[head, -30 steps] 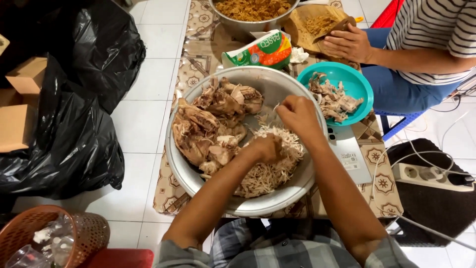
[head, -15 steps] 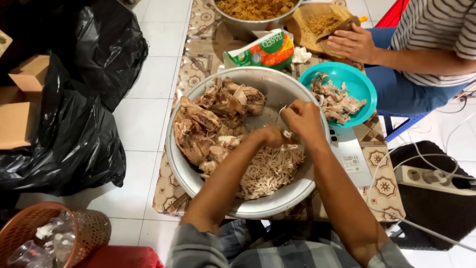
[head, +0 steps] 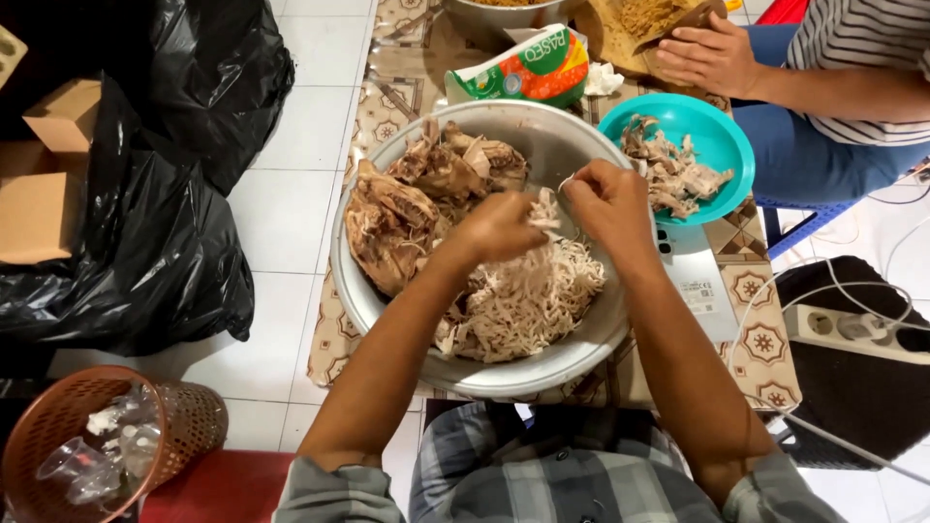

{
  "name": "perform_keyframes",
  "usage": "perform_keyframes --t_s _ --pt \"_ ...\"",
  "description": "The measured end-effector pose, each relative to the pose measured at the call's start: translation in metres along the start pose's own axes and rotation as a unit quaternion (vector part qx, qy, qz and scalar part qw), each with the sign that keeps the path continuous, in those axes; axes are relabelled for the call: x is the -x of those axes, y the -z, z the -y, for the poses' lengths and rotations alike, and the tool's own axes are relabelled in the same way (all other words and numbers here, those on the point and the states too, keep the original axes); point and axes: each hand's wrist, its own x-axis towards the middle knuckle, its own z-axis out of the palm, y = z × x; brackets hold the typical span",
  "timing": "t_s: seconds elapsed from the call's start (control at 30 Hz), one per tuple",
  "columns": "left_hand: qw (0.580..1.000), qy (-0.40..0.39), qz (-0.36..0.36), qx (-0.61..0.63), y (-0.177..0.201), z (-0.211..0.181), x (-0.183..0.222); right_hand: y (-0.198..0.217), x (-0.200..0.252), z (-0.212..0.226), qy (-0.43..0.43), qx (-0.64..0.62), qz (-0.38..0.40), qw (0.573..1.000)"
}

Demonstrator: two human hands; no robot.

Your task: Shredding cooked chicken meat by hand into a large metal bowl.

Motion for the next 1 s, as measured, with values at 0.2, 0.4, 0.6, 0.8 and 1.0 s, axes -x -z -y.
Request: perform_keyframes --t_s 0.2,0.4,0.6,0.8,1.0 --pt "0.999 -0.002 -0.04 0.013 -0.008 0.036 -0.016 -0.015 0.012 -0.001 0.035 0.124 0.163 0.978" --pt "0.987 0.032 -0.156 0.026 -0.033 0.068 -0.052 -0.044 0.044 0.027 0.053 0.257 0.475 0.84" --pt "0.978 0.034 -0.188 0.08 -0.027 0.05 -0.025 -0.037 0.015 -0.029 0.063 0.292 0.458 0.837" --pt "0.964 0.104 -0.184 0.162 -0.034 0.059 -0.02 -0.021 0.009 -0.024 0.016 -0.039 0.28 0.959" --pt "0.84 -0.038 -0.189 0.507 -0.031 0.038 -0.006 -0.022 0.012 -0.018 -0.033 -0.254 0.172 0.951"
